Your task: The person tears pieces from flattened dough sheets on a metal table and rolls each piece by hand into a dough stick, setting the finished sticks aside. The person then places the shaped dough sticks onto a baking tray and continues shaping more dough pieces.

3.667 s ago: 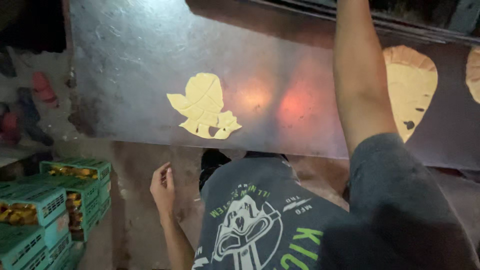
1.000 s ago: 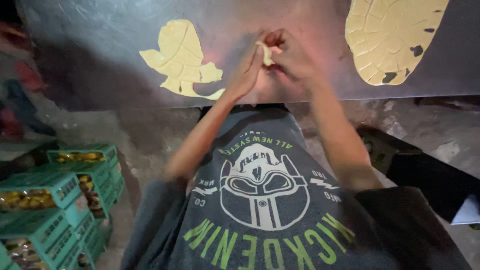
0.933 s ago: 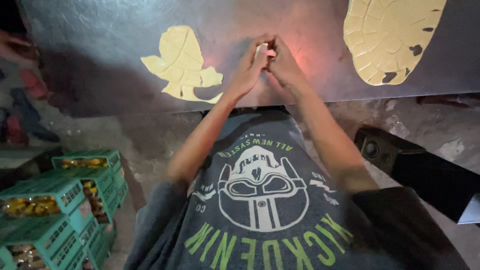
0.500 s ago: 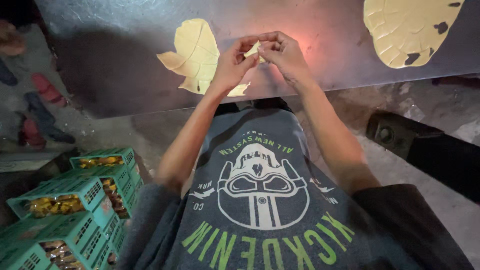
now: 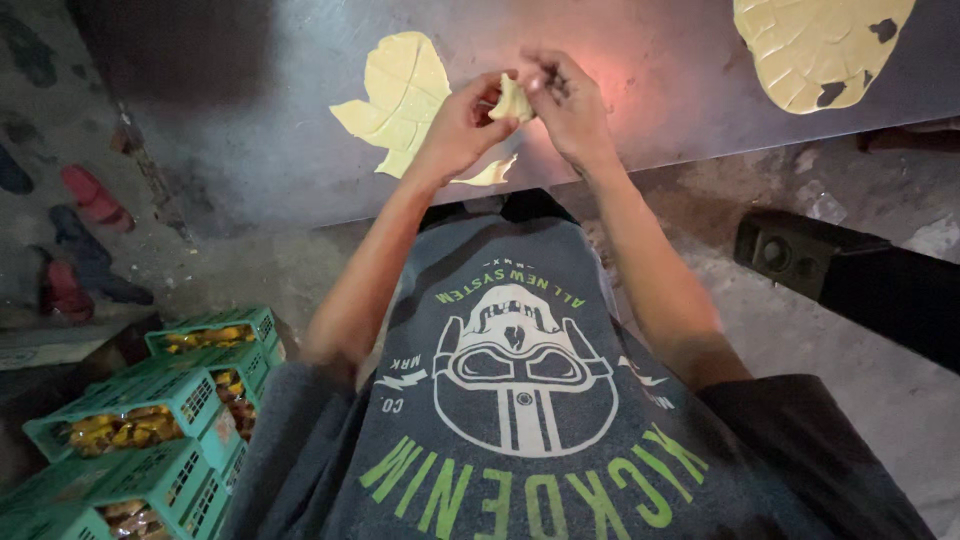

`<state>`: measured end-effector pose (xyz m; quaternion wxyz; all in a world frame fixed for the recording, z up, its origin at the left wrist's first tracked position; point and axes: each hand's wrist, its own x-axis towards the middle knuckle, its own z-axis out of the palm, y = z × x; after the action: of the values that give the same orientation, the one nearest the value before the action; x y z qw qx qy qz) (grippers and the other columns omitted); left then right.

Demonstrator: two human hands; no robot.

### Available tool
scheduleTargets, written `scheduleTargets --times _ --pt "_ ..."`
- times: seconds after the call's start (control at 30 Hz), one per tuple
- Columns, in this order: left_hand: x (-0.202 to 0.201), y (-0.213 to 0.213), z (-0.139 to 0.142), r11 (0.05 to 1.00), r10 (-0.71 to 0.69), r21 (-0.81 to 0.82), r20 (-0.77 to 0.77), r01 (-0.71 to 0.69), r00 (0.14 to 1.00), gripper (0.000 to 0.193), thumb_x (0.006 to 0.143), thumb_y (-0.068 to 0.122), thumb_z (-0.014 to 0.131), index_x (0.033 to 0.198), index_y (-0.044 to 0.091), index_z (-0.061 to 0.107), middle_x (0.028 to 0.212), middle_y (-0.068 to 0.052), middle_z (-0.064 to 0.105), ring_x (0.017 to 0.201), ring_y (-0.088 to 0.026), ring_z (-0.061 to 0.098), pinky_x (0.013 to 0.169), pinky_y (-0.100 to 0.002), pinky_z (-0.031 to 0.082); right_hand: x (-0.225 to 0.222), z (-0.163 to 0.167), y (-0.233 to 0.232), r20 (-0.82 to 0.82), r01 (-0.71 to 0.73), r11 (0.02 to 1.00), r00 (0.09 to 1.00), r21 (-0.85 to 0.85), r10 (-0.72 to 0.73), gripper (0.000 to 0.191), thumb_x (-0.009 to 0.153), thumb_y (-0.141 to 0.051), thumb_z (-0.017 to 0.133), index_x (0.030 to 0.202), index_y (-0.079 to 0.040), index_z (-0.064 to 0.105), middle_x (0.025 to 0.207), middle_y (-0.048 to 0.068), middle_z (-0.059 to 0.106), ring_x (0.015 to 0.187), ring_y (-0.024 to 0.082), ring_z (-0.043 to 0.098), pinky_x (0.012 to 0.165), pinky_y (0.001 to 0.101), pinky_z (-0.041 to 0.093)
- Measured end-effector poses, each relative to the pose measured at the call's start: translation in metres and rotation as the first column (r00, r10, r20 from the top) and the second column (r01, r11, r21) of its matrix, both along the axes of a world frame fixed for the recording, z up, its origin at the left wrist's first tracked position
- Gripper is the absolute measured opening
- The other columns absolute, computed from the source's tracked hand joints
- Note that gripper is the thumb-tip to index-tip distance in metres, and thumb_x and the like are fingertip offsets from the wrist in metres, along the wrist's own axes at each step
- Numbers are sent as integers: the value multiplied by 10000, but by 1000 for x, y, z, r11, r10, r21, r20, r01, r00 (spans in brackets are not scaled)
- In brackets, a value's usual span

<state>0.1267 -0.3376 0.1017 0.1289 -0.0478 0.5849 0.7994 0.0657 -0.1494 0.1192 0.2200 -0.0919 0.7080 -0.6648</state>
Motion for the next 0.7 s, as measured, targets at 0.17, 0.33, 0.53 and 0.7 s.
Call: scheduleTargets --times 0.17,0.33,0.53,0.7 --pt "5 10 -2 911 160 338 236 -235 958 456 914 -4 702 1340 -26 541 1182 -73 637 1066 -167 680 969 -309 591 5 5 -3 516 161 986 849 -50 -113 232 1042 -191 547 1198 -43 636 1027 47 698 890 130 681 735 248 566" --pt "10 16 6 953 237 173 72 -247 969 410 991 97 744 1330 -2 536 1120 -98 638 967 -170 654 864 -300 554 4 2 10 93 -55 996 994 67 49 170 1039 -71 694 1153 36 629 972 75 703 880 127 677 792 272 584" --pt "3 24 8 949 152 250 166 -191 974 256 989 135 717 1188 -9 642 1044 -47 697 954 -121 659 831 -282 554 -7 1 18 242 13 999 970 -53 0 162 1023 -97 677 1091 41 625 949 88 724 824 144 718 756 288 614" --pt "1 38 -5 927 341 146 62 -347 938 203 1049 139 705 1162 -11 629 1009 -77 695 915 -156 656 841 -305 547 -8 2 19 -142 -18 1000 990 7 18 394 985 -94 754 1288 32 535 1095 91 641 983 136 645 847 288 567"
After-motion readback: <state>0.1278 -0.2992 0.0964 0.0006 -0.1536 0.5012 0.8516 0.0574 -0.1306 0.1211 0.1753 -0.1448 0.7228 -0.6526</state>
